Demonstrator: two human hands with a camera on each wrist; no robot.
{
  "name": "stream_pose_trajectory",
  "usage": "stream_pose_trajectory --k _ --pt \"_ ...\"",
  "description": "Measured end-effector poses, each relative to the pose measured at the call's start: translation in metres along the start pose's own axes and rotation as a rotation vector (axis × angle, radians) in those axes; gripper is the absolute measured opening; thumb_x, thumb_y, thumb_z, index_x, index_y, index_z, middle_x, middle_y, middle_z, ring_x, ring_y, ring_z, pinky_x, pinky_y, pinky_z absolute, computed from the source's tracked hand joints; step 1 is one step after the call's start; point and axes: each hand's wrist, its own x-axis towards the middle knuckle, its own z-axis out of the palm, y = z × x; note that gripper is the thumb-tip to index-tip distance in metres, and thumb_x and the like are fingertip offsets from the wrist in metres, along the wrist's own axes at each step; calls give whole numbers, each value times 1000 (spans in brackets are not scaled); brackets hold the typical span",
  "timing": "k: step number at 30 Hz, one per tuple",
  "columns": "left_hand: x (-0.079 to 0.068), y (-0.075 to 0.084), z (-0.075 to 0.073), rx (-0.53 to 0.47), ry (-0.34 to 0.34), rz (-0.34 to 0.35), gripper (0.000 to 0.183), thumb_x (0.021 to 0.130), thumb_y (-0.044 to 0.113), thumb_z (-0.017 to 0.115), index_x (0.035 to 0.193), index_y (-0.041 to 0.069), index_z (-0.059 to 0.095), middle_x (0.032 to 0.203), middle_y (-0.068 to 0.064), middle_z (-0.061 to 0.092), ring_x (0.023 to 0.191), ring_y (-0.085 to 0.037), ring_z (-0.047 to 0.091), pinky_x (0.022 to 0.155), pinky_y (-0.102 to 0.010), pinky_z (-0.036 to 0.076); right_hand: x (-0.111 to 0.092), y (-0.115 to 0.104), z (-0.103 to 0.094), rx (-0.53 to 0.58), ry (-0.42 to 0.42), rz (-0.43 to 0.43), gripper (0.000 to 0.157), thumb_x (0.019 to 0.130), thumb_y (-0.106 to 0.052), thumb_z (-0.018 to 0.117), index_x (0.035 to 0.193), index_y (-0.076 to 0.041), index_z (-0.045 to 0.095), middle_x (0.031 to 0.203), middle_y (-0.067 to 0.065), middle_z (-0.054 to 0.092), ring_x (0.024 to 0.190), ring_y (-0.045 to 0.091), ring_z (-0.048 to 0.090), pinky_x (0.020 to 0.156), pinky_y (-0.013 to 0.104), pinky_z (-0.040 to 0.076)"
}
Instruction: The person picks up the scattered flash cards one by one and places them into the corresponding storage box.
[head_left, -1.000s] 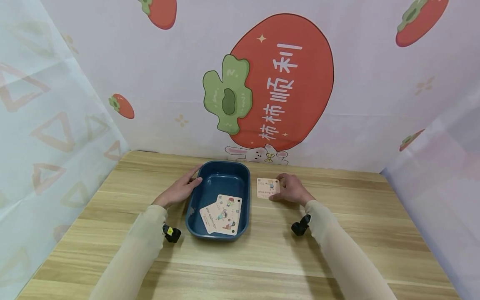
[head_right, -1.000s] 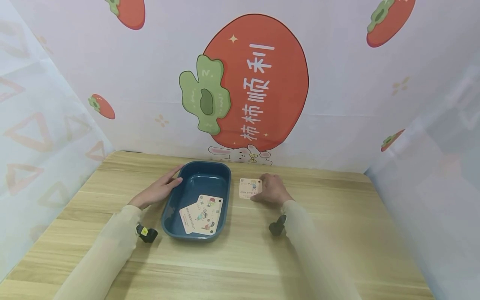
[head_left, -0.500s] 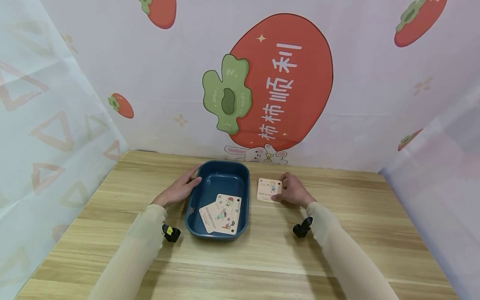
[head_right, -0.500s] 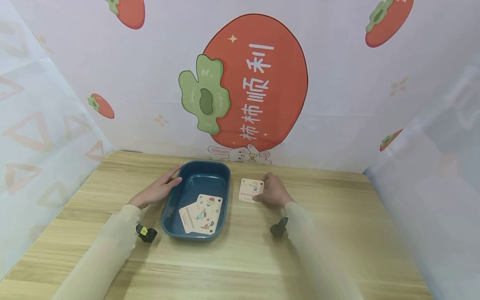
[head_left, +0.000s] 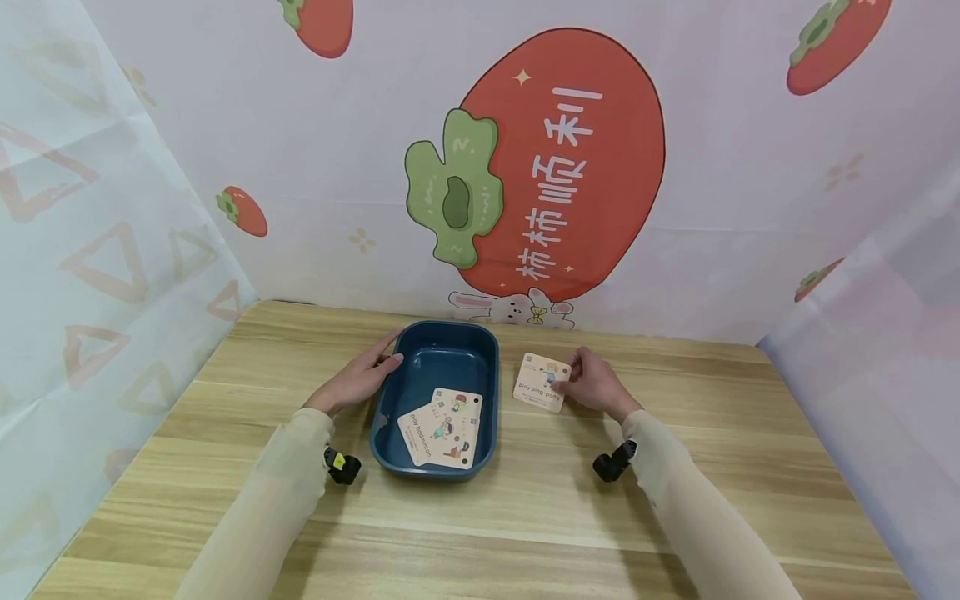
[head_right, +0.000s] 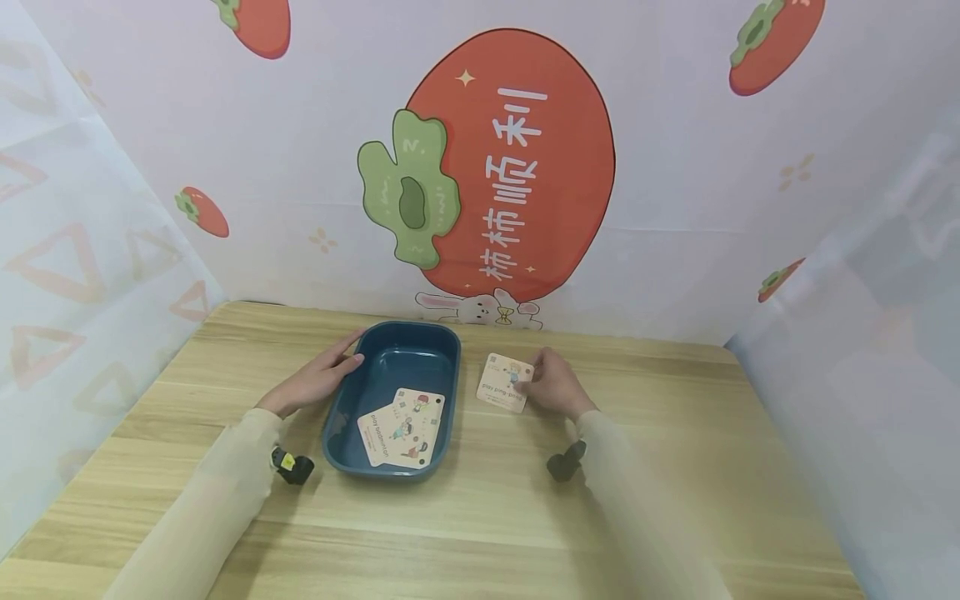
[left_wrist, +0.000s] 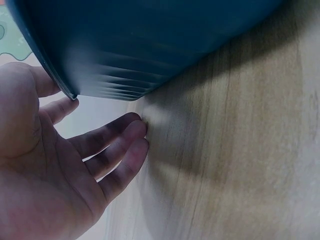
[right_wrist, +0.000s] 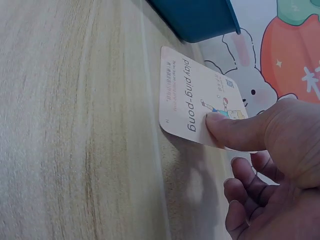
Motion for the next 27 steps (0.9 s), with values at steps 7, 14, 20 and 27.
stream_pose_trajectory --k 7,14,20,27 --pt "-1 1 0 0 3 -3 63 111 38 39 165 19 12 159 -26 32 142 -47 37 113 -68 27 -5 -1 -4 -5 -10 -27 30 93 -16 76 105 -2 53 91 11 50 85 24 49 65 32 40" --pt "-1 1 0 -4 0 1 62 111 37 39 165 20 12 161 -25 30 142 -47 36 113 -68 27 -10 -3 -6 1 -11 -54 26 94 -14 74 103 -1 53 89 11 51 83 24 49 64 32 41" --pt "0 1 1 -4 2 0 62 111 37 39 165 20 13 160 -26 31 142 -47 37 113 -68 26 -12 -4 -7 16 -19 -62 23 95 -12 72 102 -1 54 87 11 51 79 23 50 59 31 41" --pt "0 0 1 -1 3 5 62 111 37 39 165 19 13 158 -27 34 141 -47 38 113 -68 27 -13 -2 -8 33 -35 -88 18 97 -12 69 98 -1 55 84 10 53 75 21 50 57 30 41"
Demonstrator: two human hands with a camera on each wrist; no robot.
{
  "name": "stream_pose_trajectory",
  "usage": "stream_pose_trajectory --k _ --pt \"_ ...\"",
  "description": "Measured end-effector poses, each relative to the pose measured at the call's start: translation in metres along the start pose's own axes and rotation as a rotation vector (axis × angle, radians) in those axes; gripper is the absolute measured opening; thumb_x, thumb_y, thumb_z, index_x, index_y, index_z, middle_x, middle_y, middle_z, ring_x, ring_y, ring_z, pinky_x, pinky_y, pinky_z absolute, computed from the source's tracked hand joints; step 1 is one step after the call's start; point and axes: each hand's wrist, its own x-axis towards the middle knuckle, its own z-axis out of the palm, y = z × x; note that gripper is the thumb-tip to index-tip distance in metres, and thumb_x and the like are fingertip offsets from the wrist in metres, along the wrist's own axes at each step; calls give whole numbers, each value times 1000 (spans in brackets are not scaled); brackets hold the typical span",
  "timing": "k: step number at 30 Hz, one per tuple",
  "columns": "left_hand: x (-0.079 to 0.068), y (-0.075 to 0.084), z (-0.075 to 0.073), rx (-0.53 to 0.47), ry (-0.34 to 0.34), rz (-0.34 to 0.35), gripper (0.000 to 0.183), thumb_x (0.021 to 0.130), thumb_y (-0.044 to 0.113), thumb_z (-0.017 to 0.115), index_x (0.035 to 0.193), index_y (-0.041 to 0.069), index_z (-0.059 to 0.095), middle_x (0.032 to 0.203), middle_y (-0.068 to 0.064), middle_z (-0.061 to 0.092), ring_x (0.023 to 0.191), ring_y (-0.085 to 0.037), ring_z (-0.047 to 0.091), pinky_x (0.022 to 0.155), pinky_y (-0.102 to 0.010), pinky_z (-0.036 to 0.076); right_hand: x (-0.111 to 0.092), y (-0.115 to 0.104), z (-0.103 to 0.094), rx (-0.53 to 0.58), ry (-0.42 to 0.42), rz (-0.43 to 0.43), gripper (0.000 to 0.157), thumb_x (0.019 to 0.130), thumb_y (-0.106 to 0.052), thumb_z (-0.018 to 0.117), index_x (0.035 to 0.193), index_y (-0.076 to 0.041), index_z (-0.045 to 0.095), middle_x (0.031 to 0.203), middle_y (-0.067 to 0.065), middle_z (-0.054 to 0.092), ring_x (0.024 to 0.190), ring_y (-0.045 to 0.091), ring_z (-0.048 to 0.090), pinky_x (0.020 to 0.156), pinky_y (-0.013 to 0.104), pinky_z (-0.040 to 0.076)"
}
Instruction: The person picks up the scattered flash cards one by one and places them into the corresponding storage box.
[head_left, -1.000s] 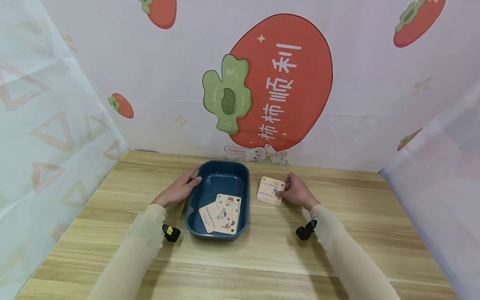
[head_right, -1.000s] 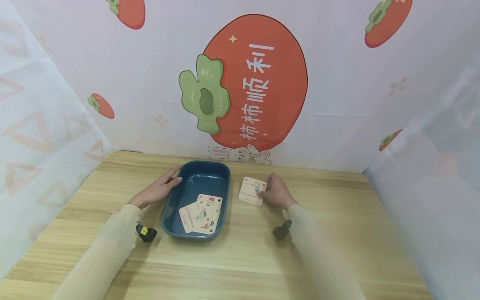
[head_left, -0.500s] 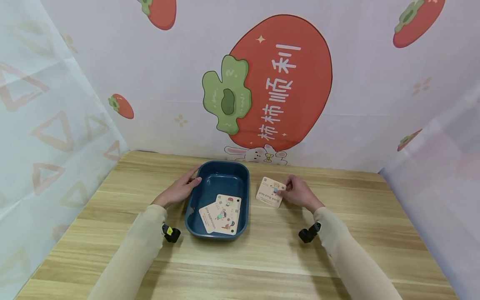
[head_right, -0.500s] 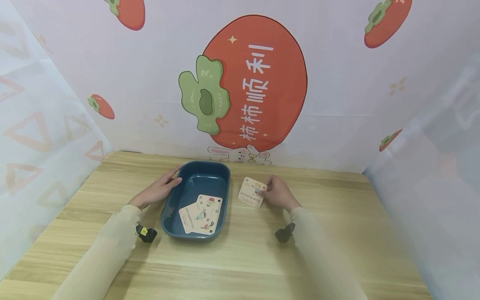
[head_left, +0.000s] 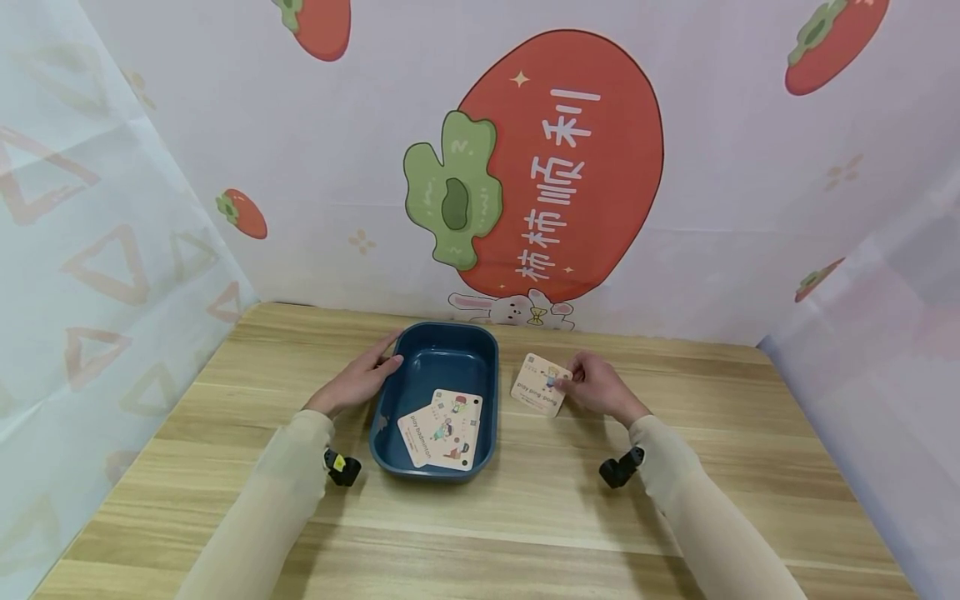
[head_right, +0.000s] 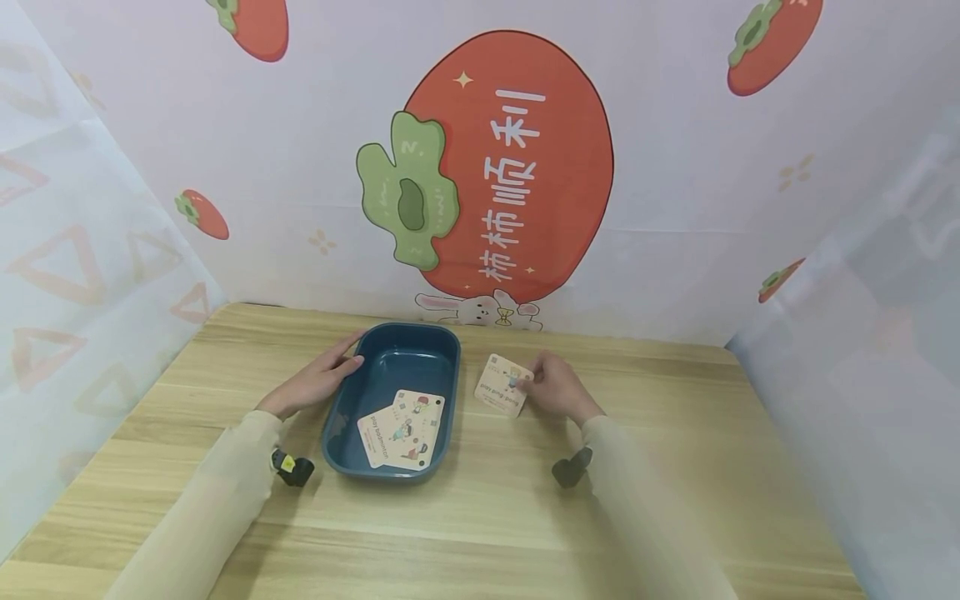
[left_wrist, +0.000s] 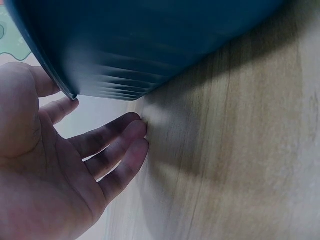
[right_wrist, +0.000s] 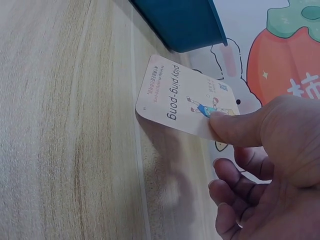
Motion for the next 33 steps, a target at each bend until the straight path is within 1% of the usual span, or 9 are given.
stream_pose_trajectory --k 3,10,13,18,22,28,33 --pt "0 -1 0 -3 -1 5 62 111 36 39 165 19 13 158 -27 34 141 -47 39 113 -68 28 0 0 0 1 -4 -16 17 98 -13 68 98 0 57 83 9 53 73 20 49 55 30 40" --pt "0 -2 0 -3 1 -1 63 111 39 39 165 20 13 158 -27 34 141 -48 38 113 -68 27 0 -1 -1 -50 11 -56 13 101 -11 62 101 2 62 85 9 54 76 22 49 62 32 40" --pt "0 -2 0 -5 0 -5 63 111 40 39 165 21 12 159 -26 33 142 -48 37 113 -69 26 -1 -1 -1 -54 12 -64 14 102 -10 60 100 2 64 84 8 54 75 21 49 61 32 40" --pt "0 -1 1 -5 0 -4 63 111 39 39 165 21 12 159 -26 33 142 -48 37 113 -68 27 -2 -1 -2 -48 17 -75 15 102 -11 59 98 2 66 82 8 55 72 21 48 60 32 39" --pt "0 -1 0 -5 0 -6 63 111 39 39 165 21 12 159 -26 33 142 -48 37 113 -68 27 -5 -2 -3 -45 27 -71 16 103 -13 59 99 1 67 83 8 55 74 21 48 60 32 38" --pt "0 -1 0 -5 -1 -1 63 111 39 39 165 21 12 158 -27 34 141 -48 38 112 -68 27 -9 -4 -7 -17 37 -49 20 104 -15 57 103 1 67 88 10 58 79 23 50 62 32 40" --pt "0 -2 0 -6 0 5 63 111 39 39 165 21 12 157 -27 36 141 -47 39 113 -68 28 -12 -8 -10 6 52 -66 21 104 -16 57 107 2 67 90 11 59 82 24 50 65 33 41"
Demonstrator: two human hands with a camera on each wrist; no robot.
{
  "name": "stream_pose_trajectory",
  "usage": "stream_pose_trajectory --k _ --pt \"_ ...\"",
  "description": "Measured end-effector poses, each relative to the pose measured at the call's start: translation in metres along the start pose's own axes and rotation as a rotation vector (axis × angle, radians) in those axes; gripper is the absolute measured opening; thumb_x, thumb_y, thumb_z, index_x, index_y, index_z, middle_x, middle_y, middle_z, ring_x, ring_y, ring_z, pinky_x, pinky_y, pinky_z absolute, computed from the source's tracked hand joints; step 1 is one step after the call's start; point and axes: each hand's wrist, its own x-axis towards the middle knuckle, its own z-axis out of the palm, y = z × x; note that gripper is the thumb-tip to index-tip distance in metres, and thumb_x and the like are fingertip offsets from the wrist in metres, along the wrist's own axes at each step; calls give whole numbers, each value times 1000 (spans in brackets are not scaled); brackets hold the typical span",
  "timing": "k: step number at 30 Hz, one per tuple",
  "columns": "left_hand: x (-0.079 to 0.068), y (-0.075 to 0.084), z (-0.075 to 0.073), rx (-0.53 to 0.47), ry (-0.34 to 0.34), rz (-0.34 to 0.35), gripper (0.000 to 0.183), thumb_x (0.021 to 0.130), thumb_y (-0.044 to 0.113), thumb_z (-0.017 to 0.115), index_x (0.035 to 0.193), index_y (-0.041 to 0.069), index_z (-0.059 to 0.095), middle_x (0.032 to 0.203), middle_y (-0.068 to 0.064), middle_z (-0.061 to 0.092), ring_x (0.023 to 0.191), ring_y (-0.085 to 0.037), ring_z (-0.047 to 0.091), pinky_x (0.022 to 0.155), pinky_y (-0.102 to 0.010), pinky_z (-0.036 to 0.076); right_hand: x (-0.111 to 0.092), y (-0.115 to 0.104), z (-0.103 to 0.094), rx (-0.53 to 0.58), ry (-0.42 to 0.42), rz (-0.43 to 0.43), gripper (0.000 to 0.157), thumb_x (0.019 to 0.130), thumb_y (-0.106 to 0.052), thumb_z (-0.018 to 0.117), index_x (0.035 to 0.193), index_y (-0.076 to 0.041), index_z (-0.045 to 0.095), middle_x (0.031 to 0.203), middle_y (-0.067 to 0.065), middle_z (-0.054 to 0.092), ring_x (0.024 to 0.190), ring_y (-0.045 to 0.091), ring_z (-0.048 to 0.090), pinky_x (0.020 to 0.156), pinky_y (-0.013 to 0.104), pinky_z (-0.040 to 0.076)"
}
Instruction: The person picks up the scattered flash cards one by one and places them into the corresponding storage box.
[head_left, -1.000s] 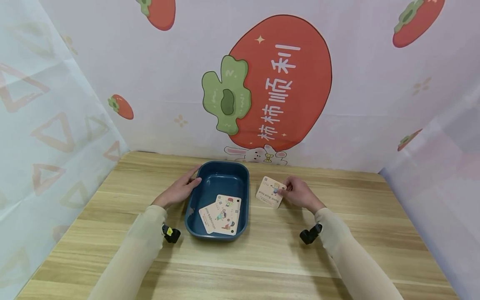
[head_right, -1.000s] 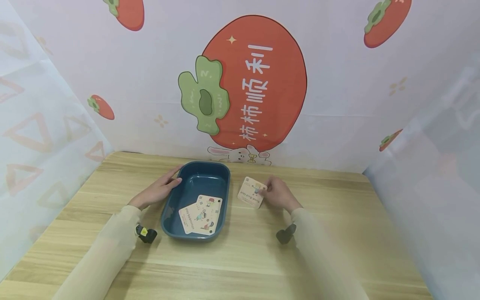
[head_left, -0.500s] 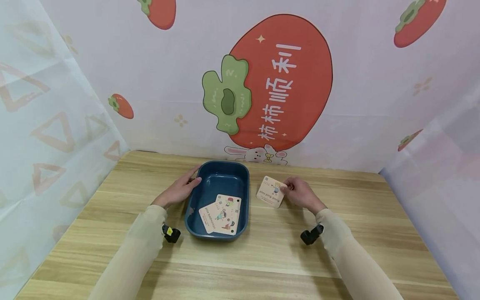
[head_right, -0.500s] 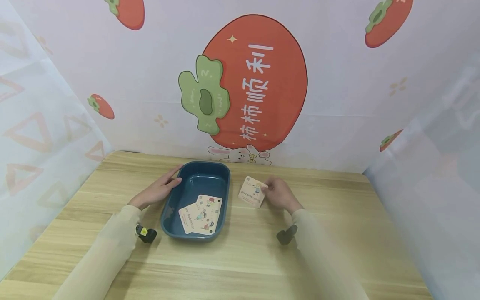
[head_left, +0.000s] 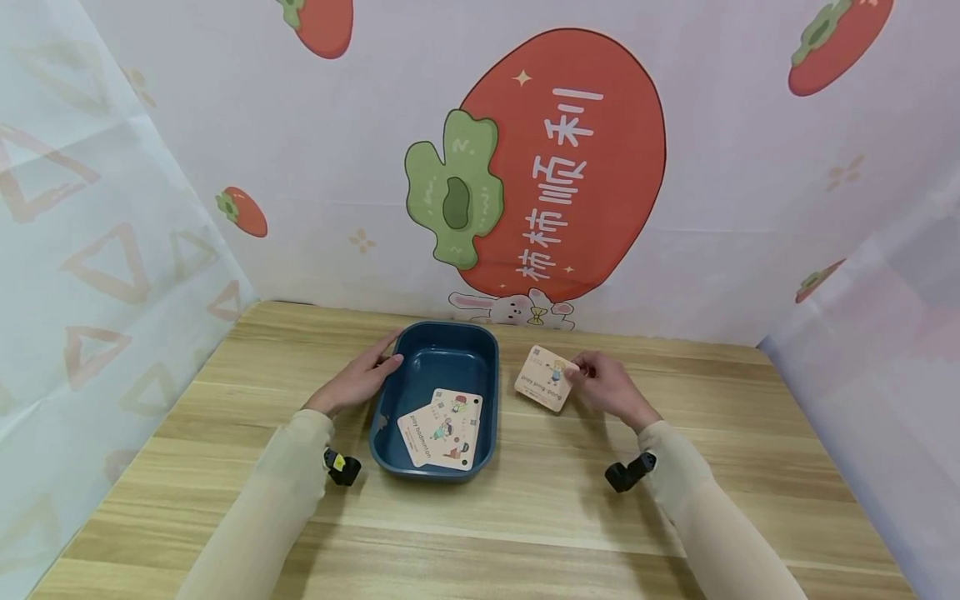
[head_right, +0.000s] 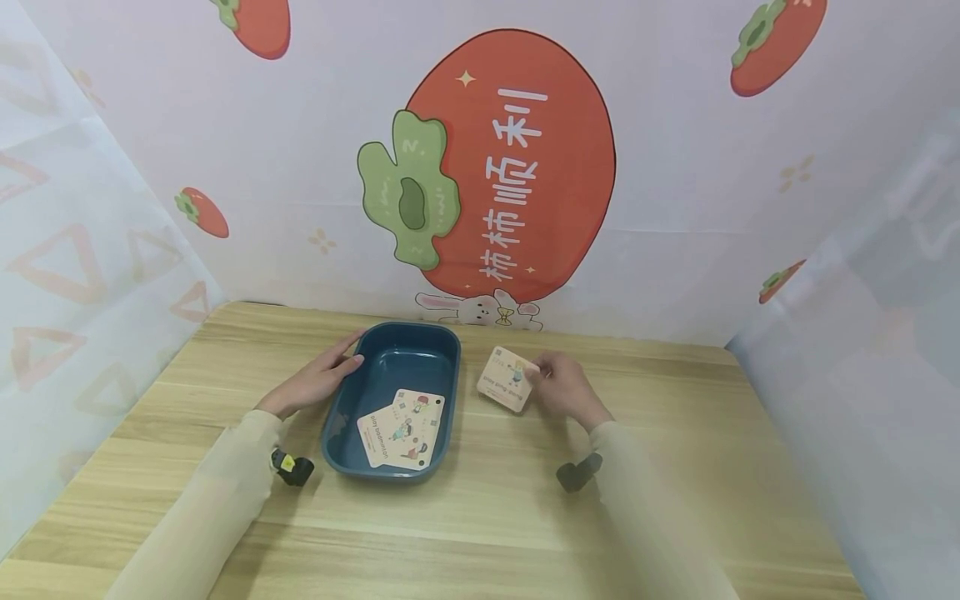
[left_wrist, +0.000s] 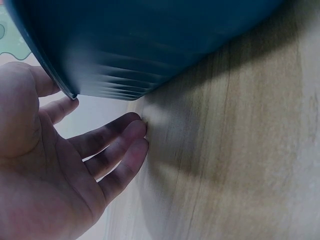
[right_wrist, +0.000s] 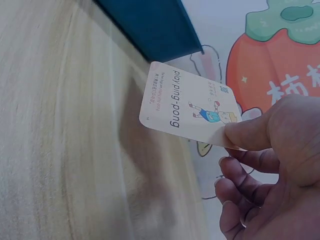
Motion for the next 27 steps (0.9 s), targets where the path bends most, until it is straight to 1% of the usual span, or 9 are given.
stream_pose_trajectory --k 5,10,17,27 --pt "0 -1 0 3 0 2 63 111 40 38 165 21 12 157 -27 35 141 -47 39 113 -67 28 -2 -4 -3 0 26 -29 20 103 -16 58 107 3 66 88 11 56 82 25 50 65 34 41" --pt "0 -2 0 -1 -2 1 63 111 40 38 165 20 12 158 -27 34 141 -47 38 113 -67 27 -4 -10 -4 -8 40 -36 19 103 -15 59 106 2 65 88 10 55 82 25 49 64 34 41" --pt "1 -2 0 1 -4 -1 63 111 40 38 165 20 12 159 -27 33 142 -47 37 113 -67 27 -6 -19 -5 15 64 -64 19 102 -13 60 110 4 66 94 12 59 85 27 51 65 34 44" --pt "1 1 1 3 5 -11 62 111 38 39 165 19 13 159 -26 32 141 -48 38 112 -69 27 -11 -33 -6 15 90 -105 14 100 -11 63 105 2 68 94 12 60 84 27 52 65 34 44"
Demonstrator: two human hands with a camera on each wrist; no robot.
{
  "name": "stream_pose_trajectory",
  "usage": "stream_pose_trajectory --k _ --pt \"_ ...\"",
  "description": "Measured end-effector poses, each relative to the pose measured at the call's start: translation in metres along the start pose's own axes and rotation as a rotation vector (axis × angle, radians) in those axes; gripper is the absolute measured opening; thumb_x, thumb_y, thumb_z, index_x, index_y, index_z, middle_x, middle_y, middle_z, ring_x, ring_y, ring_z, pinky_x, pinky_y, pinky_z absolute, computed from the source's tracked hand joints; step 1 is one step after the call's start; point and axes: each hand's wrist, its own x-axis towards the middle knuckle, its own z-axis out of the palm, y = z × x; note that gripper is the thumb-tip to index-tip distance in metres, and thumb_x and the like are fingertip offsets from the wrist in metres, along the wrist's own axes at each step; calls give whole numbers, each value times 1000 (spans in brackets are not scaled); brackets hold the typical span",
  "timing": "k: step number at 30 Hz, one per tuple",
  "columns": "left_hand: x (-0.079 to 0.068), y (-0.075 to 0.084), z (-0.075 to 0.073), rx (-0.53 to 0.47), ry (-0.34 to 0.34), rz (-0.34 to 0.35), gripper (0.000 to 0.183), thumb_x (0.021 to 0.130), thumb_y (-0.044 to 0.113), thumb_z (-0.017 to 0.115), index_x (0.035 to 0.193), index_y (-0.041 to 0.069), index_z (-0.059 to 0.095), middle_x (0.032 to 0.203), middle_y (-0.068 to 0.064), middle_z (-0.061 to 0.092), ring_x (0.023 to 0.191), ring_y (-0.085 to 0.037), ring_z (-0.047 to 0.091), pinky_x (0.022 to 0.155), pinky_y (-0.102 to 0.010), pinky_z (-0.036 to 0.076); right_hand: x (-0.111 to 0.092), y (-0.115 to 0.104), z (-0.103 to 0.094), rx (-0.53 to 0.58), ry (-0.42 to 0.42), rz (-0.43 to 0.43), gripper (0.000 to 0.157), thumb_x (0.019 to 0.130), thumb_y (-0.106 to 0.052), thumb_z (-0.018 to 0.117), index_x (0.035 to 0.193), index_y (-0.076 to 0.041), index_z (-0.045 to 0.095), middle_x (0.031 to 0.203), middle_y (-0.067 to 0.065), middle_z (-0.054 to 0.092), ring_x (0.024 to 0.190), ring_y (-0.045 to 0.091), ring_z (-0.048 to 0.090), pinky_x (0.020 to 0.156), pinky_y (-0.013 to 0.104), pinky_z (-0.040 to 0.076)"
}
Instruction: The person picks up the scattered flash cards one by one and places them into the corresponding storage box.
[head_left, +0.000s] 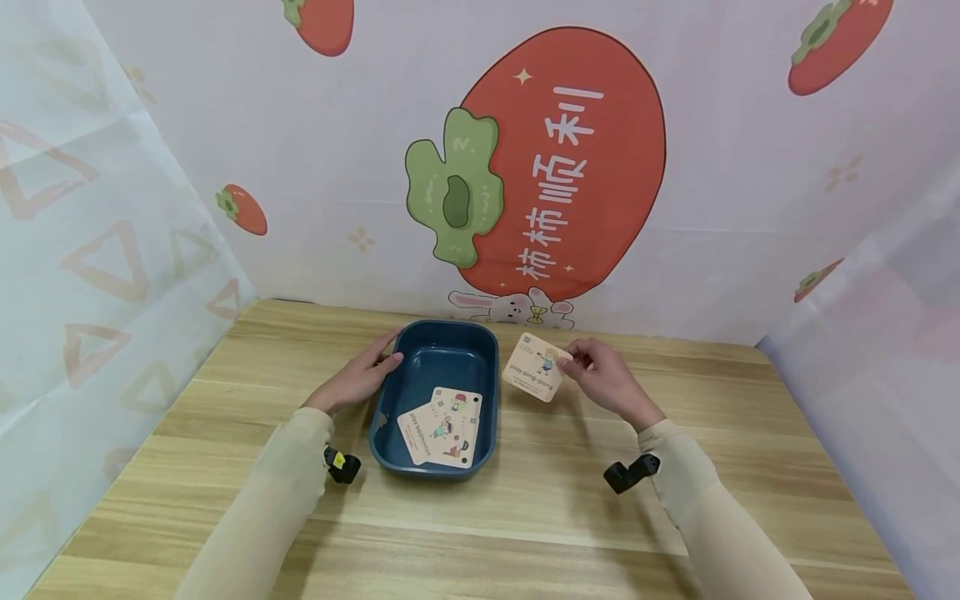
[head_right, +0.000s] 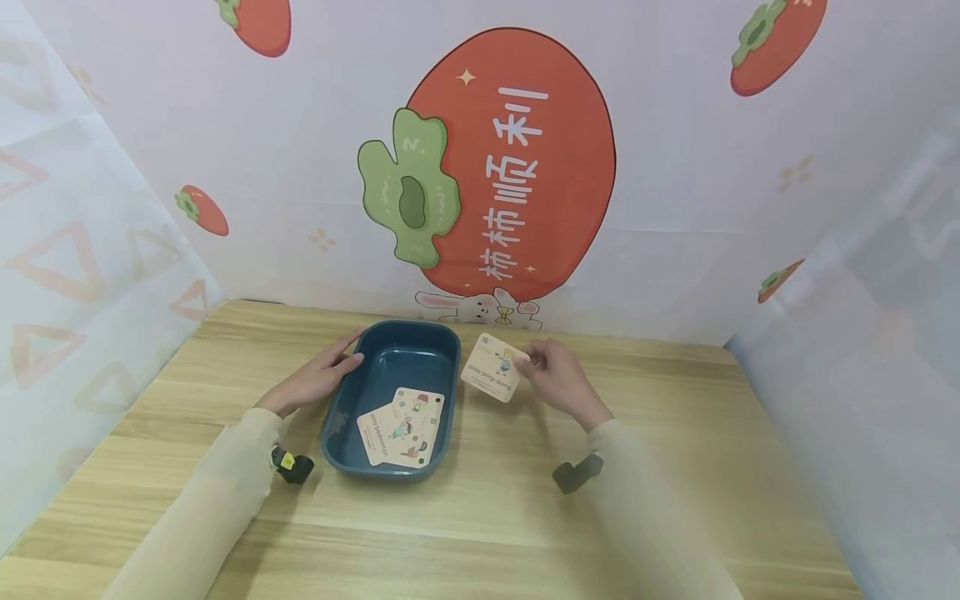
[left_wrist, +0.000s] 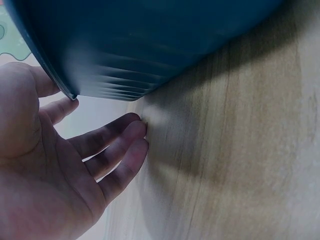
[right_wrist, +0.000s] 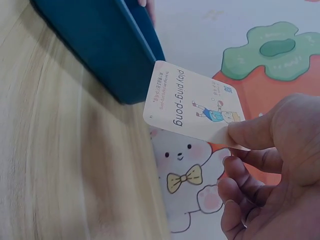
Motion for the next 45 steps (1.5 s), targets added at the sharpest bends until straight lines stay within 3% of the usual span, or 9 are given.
stream_pose_trajectory --k 18,27,45 --pt "0 1 -1 12 1 0 63 111 39 39 165 19 13 159 -26 33 141 -47 39 112 -68 29 1 -30 4 57 29 -82 10 99 -9 66 104 -1 69 91 10 61 80 25 52 61 33 44" --pt "0 0 0 16 -3 2 63 111 40 38 165 20 12 158 -27 33 141 -48 39 112 -68 29 2 -40 18 78 30 -139 9 98 -8 67 102 -2 72 92 9 60 81 24 52 64 34 45" --pt "1 -1 -1 1 -1 2 63 111 39 39 165 21 13 157 -27 36 141 -46 39 113 -67 28 4 -48 47 112 -17 -169 8 99 -10 67 99 -4 71 89 6 57 83 23 52 70 35 46"
